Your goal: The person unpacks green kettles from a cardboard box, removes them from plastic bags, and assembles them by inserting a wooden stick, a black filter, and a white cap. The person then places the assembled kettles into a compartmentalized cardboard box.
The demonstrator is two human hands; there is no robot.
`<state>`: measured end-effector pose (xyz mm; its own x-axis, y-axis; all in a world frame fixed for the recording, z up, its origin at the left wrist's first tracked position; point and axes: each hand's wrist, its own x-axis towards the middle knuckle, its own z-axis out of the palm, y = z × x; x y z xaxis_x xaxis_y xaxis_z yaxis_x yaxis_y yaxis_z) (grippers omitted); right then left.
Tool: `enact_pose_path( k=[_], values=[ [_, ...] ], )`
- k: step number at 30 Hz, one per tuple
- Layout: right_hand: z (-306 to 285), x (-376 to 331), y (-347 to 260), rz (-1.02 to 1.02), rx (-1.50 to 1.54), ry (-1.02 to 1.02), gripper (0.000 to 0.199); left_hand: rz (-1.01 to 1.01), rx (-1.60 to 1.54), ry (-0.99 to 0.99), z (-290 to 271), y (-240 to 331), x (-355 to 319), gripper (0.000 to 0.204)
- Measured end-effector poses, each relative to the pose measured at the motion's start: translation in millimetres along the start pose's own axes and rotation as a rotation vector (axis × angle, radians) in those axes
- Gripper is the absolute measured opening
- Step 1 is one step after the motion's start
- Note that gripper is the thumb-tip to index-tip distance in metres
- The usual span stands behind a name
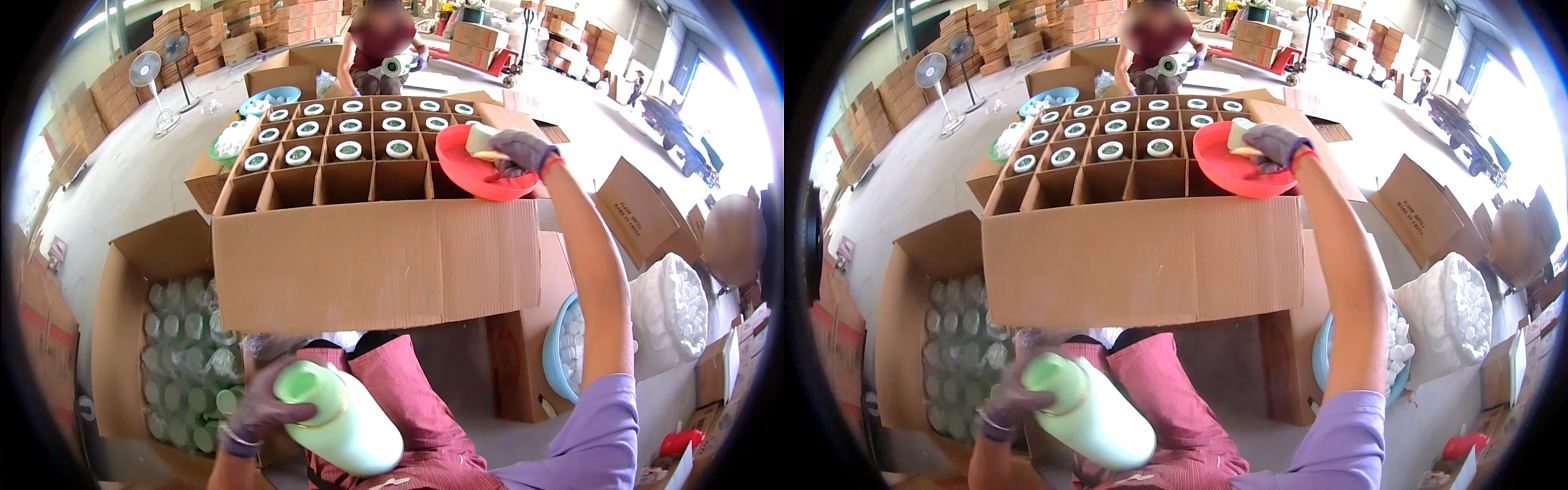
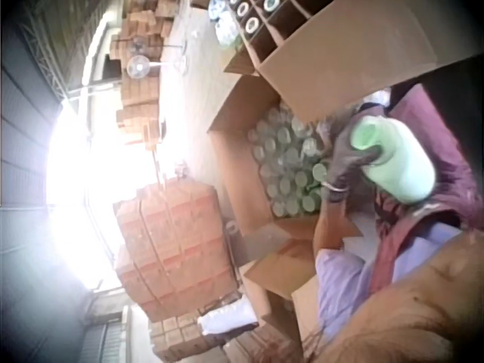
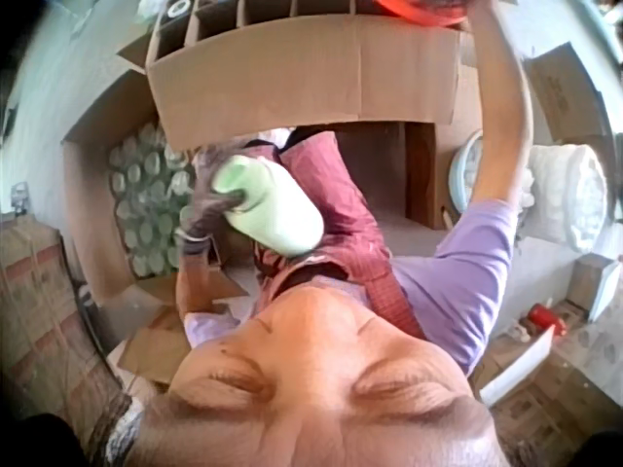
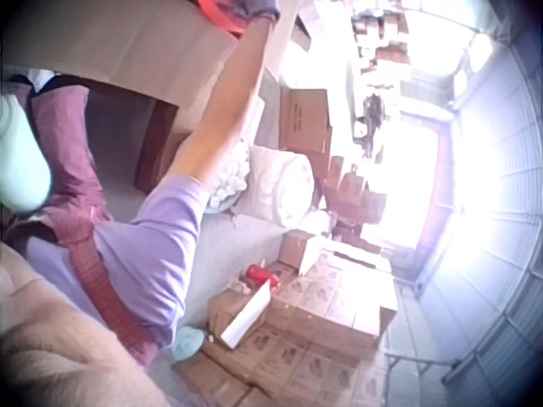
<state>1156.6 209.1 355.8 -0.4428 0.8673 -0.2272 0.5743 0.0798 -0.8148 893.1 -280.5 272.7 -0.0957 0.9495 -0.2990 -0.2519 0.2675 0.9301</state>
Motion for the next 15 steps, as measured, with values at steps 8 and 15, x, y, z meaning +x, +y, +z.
enact_pose_path(
  k=[8, 15],
  values=[
    [140, -181, -13, -0.265, 0.321, -0.226, 0.025, 0.753, 1.040, 0.490, 1, 24, -39, 0.076],
    [239, -263, 31, -0.665, 0.250, -0.656, 0.031, 0.719, 1.421, 0.682, 27, -7, -20, 0.070]
  ],
)
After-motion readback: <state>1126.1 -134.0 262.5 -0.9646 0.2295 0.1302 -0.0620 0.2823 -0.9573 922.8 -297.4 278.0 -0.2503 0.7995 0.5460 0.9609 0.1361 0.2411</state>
